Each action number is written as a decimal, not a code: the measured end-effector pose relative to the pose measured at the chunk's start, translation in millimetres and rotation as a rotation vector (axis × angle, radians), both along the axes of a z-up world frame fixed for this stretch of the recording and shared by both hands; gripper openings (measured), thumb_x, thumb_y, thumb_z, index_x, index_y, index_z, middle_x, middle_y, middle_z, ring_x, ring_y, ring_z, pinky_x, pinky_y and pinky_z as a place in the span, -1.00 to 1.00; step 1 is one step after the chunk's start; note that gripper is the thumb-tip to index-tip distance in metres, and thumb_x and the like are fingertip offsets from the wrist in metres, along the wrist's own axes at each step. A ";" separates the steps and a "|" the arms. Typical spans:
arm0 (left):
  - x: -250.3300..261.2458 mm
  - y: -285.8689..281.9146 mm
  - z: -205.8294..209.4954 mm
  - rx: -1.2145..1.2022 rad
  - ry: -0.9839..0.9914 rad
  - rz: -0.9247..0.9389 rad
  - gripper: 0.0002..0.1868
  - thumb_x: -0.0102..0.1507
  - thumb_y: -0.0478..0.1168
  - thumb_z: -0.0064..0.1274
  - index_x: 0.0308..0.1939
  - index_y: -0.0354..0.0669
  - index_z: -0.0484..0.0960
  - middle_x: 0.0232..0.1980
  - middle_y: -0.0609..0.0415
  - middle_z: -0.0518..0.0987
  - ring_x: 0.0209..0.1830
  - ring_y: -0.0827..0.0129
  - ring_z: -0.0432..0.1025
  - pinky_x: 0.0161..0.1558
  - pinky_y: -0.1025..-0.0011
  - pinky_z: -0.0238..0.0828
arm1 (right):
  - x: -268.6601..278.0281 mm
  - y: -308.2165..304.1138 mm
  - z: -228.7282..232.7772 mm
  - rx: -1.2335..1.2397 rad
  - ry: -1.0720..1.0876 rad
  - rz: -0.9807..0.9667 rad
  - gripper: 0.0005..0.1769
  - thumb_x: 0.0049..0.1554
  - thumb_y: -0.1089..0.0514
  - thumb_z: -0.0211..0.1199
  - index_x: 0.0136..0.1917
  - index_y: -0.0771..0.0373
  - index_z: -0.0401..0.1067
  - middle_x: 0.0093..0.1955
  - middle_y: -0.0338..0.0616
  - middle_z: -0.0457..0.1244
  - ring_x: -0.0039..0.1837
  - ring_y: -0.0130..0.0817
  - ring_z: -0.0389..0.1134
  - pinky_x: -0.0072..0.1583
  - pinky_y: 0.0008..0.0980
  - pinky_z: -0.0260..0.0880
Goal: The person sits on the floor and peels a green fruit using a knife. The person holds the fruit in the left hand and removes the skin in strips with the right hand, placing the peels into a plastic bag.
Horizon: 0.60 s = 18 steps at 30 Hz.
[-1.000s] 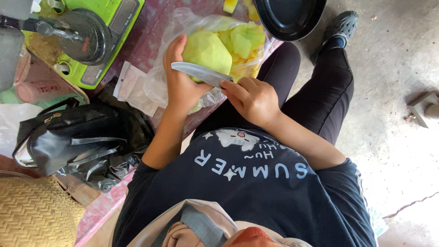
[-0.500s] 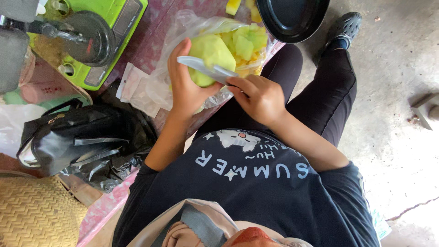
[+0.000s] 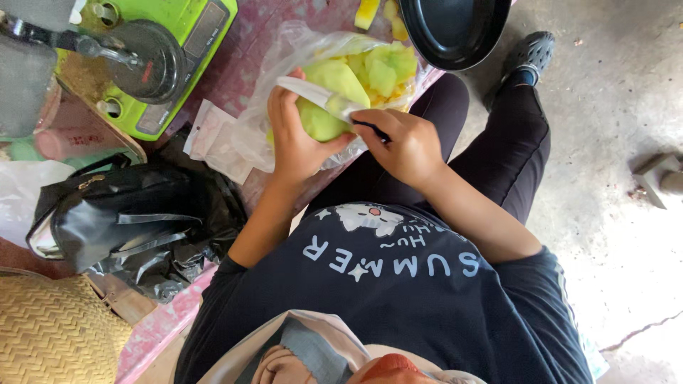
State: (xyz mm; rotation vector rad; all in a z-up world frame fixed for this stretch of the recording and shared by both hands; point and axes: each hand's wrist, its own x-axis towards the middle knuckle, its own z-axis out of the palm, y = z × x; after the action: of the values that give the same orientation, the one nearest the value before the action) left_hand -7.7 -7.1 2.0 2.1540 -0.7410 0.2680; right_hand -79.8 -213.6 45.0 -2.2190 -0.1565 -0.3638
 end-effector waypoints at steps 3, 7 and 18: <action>5.3 1.4 1.9 -0.050 0.007 -0.032 0.17 -0.04 -0.09 0.66 0.46 -0.17 0.17 0.52 -0.16 0.26 0.54 -0.08 0.18 0.55 0.02 0.11 | -13.2 -13.3 -2.5 0.019 0.061 -0.031 -0.83 0.22 0.15 0.39 0.09 0.18 0.57 -0.08 -0.09 0.42 -0.17 -0.19 0.46 -0.14 -0.31 0.42; 5.2 3.0 5.2 -0.013 0.024 -0.055 0.15 -0.05 -0.12 0.65 0.45 -0.16 0.21 0.48 -0.15 0.29 0.52 -0.08 0.20 0.54 0.02 0.12 | -22.2 -19.3 -7.0 0.065 0.182 -0.071 -0.83 0.22 0.15 0.38 0.09 0.19 0.58 0.00 -0.09 0.45 -0.11 -0.17 0.49 -0.10 -0.33 0.45; -2.6 5.4 -1.0 -0.037 0.017 0.007 0.13 -0.05 -0.09 0.63 0.44 -0.17 0.21 0.45 -0.17 0.28 0.49 -0.08 0.19 0.52 0.01 0.12 | 2.3 -6.5 -12.0 0.132 0.131 -0.028 -0.82 0.24 0.15 0.37 0.11 0.19 0.58 0.06 -0.11 0.44 0.03 -0.17 0.51 0.03 -0.35 0.48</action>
State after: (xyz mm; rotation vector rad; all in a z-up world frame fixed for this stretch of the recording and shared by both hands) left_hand -10.3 -1.7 1.1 2.1214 -0.7142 0.2648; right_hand -77.6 -220.1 33.0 -2.1085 -0.0302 -0.2358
